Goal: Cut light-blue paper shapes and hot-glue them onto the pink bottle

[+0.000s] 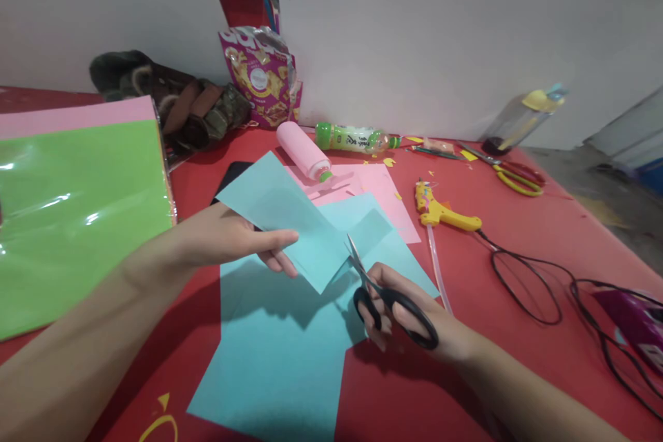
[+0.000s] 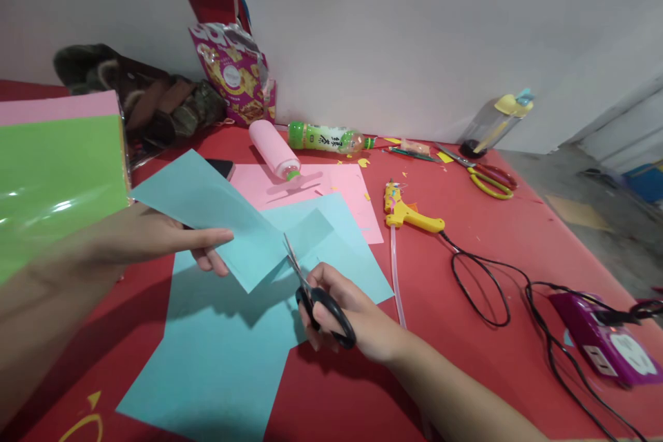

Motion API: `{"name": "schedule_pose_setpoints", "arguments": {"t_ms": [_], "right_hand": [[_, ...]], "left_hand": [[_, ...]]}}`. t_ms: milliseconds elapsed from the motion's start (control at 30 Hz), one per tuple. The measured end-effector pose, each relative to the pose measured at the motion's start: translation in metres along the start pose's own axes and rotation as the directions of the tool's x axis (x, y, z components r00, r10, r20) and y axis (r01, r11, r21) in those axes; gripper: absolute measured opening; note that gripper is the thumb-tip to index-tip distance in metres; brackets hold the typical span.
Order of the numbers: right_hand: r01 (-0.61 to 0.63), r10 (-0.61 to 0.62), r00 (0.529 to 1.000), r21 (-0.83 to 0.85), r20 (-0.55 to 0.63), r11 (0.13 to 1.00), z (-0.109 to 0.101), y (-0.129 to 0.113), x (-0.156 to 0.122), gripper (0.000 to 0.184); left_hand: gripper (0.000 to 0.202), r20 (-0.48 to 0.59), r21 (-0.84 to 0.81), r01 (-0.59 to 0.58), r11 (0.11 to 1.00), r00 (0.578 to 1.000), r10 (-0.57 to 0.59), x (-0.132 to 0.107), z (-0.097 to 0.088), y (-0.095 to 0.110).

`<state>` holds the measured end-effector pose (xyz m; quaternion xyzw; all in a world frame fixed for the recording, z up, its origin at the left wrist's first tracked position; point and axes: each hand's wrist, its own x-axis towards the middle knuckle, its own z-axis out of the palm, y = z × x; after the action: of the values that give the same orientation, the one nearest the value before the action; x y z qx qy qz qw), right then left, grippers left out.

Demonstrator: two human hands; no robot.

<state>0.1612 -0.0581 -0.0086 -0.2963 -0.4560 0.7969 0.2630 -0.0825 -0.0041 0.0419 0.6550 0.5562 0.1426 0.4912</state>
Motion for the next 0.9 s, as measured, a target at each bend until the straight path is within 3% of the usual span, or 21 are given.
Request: {"name": "schedule_pose_setpoints", "arguments": {"t_ms": [900], "right_hand": [[0.020,-0.025,0.997,0.060,0.077,0.998,-0.003,0.005,0.002,0.042]], "left_hand": [[0.036,0.099,0.214,0.046,0.976,0.993,-0.069,-0.004,-0.005,0.004]]}}
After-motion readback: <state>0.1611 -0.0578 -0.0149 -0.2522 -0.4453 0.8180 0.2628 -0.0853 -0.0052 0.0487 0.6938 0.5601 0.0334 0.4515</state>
